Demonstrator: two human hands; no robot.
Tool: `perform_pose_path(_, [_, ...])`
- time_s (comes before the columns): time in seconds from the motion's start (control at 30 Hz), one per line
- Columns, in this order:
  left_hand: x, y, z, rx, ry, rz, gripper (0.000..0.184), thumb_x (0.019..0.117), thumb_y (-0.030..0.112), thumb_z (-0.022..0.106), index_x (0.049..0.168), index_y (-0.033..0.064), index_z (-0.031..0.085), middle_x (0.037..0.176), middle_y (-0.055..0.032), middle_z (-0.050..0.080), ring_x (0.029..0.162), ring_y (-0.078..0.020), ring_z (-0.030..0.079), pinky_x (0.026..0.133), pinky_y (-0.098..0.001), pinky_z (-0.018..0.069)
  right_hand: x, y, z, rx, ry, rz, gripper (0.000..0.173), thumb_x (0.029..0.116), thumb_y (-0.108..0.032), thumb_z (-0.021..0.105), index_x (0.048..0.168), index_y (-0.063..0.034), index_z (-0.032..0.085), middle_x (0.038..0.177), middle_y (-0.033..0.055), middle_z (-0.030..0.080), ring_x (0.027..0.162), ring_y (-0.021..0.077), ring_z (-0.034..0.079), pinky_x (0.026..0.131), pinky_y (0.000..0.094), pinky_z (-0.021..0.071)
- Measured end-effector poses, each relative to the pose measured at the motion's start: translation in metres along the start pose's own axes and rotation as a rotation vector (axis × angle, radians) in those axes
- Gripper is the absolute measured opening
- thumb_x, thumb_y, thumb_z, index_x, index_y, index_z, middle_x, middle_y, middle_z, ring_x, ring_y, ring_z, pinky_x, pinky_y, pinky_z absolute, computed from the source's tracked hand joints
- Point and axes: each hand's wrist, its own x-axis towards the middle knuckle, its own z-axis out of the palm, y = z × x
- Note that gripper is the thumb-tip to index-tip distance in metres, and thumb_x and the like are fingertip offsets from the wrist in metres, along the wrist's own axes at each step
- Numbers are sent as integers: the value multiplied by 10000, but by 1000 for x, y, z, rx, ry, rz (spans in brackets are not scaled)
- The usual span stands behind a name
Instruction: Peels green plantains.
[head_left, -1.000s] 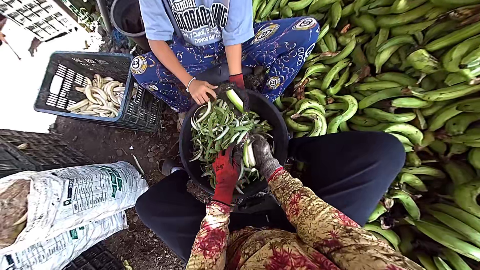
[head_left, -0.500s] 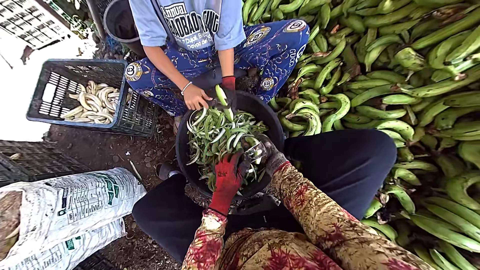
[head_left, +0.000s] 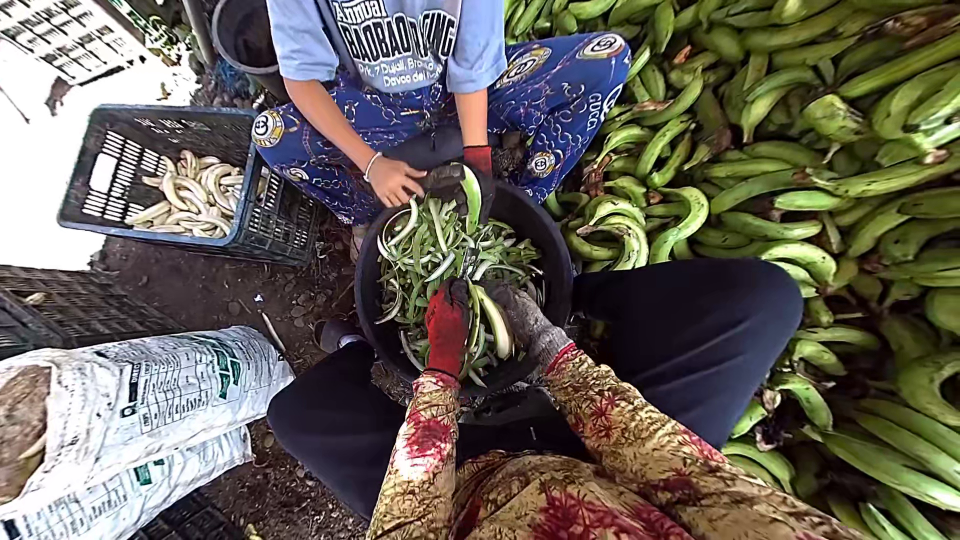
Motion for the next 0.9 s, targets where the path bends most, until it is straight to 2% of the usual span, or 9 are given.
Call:
perform_pose_path(0.13, [-13, 0, -1, -47, -13, 155, 458, 1083, 397, 406, 1386, 127, 618, 1243, -155, 682, 1161, -295, 646, 1009, -529, 501, 23, 10, -15, 529, 35, 199, 416, 1104, -409, 368, 1272, -88, 573, 896, 109, 675, 690, 192, 656, 596, 333, 572])
perform_pose_path(0.27, [-40, -6, -8, 2, -111, 432, 540, 1053, 485, 369, 1345, 144, 668, 1154, -135, 709, 1046, -271, 677, 913, -496, 547, 31, 1, -31, 732, -54, 199, 379, 1086, -412, 366, 1194, -124, 587, 874, 51, 654, 725, 145, 642, 650, 323, 572])
perform_pose_path(0.37, [-53, -9, -17, 126, -115, 533, 552, 1044, 508, 361, 1317, 160, 692, 1150, -158, 707, 1039, -330, 684, 876, -543, 538, 31, -8, -35, 705, -146, 207, 383, 1102, -354, 319, 1169, -102, 600, 812, 36, 649, 606, 85, 613, 528, 216, 535])
perform_pose_path(0.5, [-51, -11, -15, 204, -50, 480, 465, 1024, 432, 448, 1324, 171, 690, 1160, -169, 700, 1052, -364, 678, 876, -571, 528, 36, 9, -22, 733, -212, 222, 385, 1089, -404, 347, 1168, -109, 581, 849, 41, 648, 655, 105, 620, 574, 245, 541])
perform_pose_path(0.57, [-46, -11, -6, 210, 27, 407, 452, 1015, 398, 472, 1341, 165, 681, 1168, -182, 698, 1057, -386, 672, 884, -590, 524, 28, 11, -11, 702, -118, 188, 375, 1084, -404, 372, 1138, -110, 599, 827, 37, 655, 675, 115, 635, 595, 280, 556])
perform_pose_path(0.63, [-36, -8, 1, 217, 127, 301, 426, 1012, 367, 507, 1337, 153, 681, 1176, -213, 685, 1055, -423, 662, 874, -617, 512, 18, 7, -1, 604, 19, 155, 346, 1102, -328, 389, 1211, -70, 592, 887, 71, 658, 754, 148, 650, 674, 335, 575])
perform_pose_path(0.73, [-13, -4, 0, 145, 156, 114, 412, 1053, 329, 487, 1393, 142, 627, 1220, -223, 668, 1096, -412, 651, 920, -603, 511, 6, 6, 2, 480, 7, 145, 336, 1102, -288, 415, 1249, -53, 604, 963, 91, 679, 822, 154, 663, 729, 329, 582])
perform_pose_path(0.83, [1, -11, -3, 7, 125, 64, 448, 1084, 363, 436, 1438, 126, 574, 1307, -204, 646, 1194, -375, 624, 1010, -572, 488, 7, 4, -5, 463, -27, 207, 391, 1089, -400, 425, 1246, -102, 622, 881, 82, 667, 655, 140, 624, 550, 280, 538])
perform_pose_path(0.9, [0, -16, -9, -85, 119, 63, 480, 1087, 402, 402, 1446, 128, 564, 1336, -183, 634, 1233, -332, 607, 1055, -543, 467, 14, 4, -19, 355, -33, 207, 477, 1072, -494, 428, 1325, -127, 596, 982, 89, 680, 740, 167, 651, 619, 313, 560])
